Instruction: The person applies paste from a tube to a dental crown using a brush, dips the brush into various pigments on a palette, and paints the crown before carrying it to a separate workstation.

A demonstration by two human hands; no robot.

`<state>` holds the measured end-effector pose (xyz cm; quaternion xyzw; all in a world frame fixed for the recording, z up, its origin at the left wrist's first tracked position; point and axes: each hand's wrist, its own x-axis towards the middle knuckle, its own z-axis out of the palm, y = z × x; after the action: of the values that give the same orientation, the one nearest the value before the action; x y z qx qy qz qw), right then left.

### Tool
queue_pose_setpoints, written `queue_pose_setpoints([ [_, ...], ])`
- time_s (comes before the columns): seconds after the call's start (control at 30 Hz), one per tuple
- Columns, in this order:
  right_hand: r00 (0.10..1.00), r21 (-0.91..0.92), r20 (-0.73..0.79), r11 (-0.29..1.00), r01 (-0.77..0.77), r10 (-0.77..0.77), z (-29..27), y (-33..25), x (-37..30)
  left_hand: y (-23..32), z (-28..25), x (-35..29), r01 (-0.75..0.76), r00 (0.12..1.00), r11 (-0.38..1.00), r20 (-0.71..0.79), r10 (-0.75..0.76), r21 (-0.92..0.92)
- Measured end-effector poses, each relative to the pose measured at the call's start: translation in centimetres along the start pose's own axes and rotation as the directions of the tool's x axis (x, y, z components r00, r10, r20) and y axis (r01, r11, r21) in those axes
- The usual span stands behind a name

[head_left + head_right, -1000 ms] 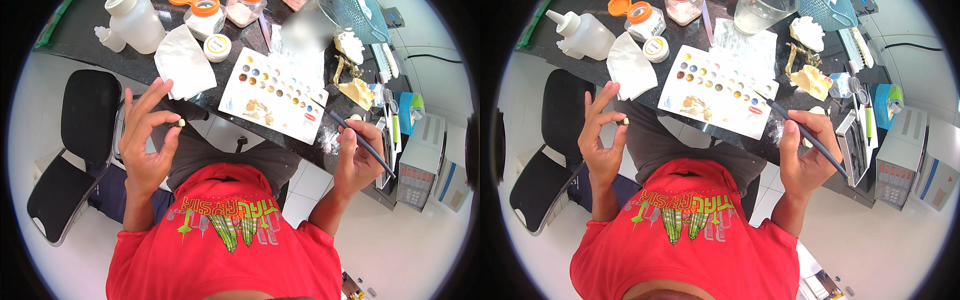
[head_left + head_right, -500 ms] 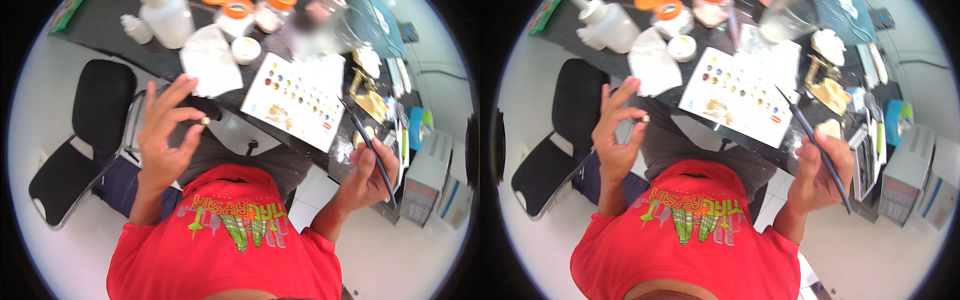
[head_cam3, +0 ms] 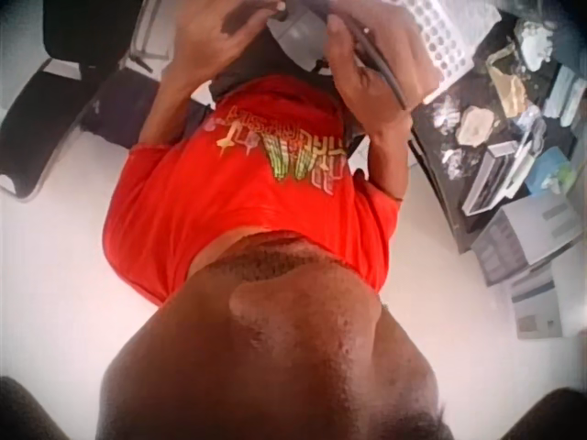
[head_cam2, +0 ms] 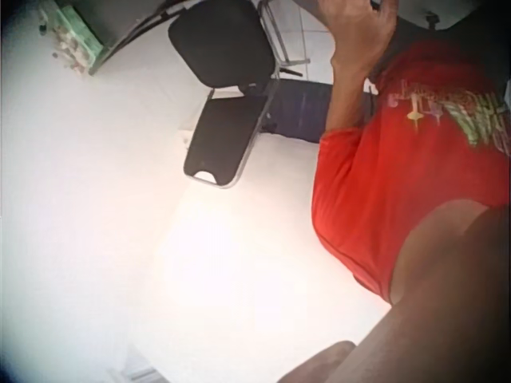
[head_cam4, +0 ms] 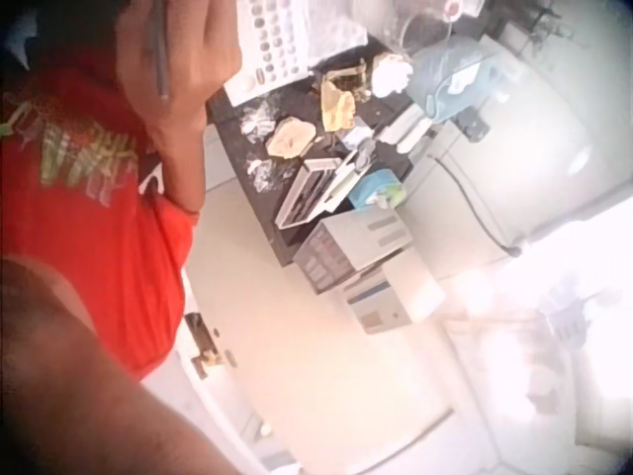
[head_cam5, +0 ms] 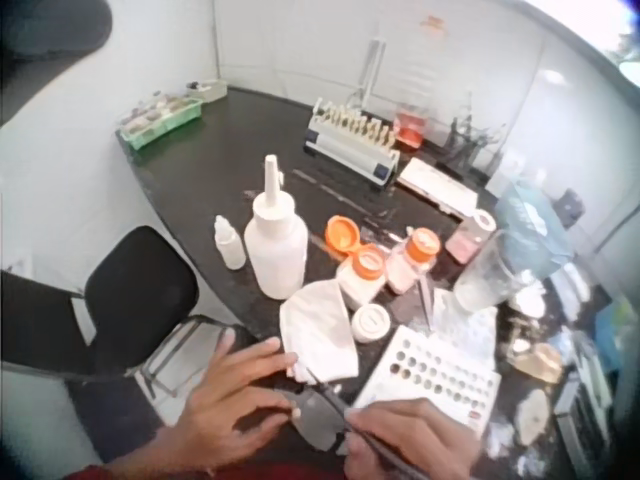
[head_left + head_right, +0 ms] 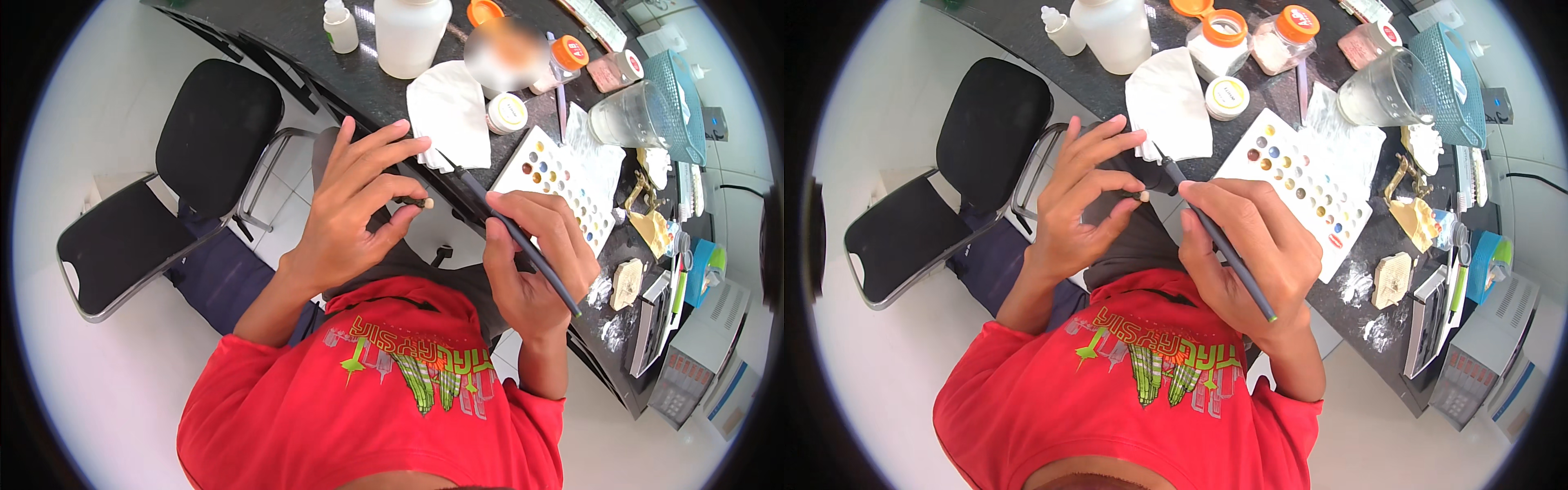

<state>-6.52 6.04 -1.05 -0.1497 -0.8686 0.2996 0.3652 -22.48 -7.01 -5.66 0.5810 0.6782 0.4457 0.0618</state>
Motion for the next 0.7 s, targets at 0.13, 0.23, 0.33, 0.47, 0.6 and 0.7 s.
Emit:
queue_pose_setpoints([
  [0.13,0.999,-0.044,0.030,0.999,-0.018,0.019,-0.6,-0.2,-0.3,-0.5,0.2,-0.2,0.000,1.000,1.000,0.003,0.000,0.007],
  [0.23,0.998,-0.040,-0.031,0.998,-0.052,0.050,-1.3,-0.2,-0.6,-0.7,0.3,-0.2,0.008,1.000,1.000,0.000,-0.008,-0.007],
  [0.33,0.977,-0.003,-0.134,0.986,-0.166,0.164,-0.9,-0.4,-0.8,-0.7,0.2,-0.3,0.016,1.000,1.000,0.004,-0.016,-0.008],
  [0.47,0.956,0.042,-0.150,0.967,-0.250,0.253,0.3,-0.2,-0.9,-0.7,0.1,-0.3,0.014,1.000,1.000,-0.002,-0.014,-0.017],
  [0.6,0.940,-0.073,-0.203,0.953,-0.293,0.273,-0.7,-0.1,-1.8,-0.6,0.1,-0.2,0.020,1.000,1.000,0.005,-0.020,-0.014],
  [0.7,0.863,-0.050,-0.379,0.924,-0.379,0.334,-3.0,-0.7,-3.1,-0.6,0.2,-0.1,0.018,1.000,1.000,0.008,-0.018,0.006],
])
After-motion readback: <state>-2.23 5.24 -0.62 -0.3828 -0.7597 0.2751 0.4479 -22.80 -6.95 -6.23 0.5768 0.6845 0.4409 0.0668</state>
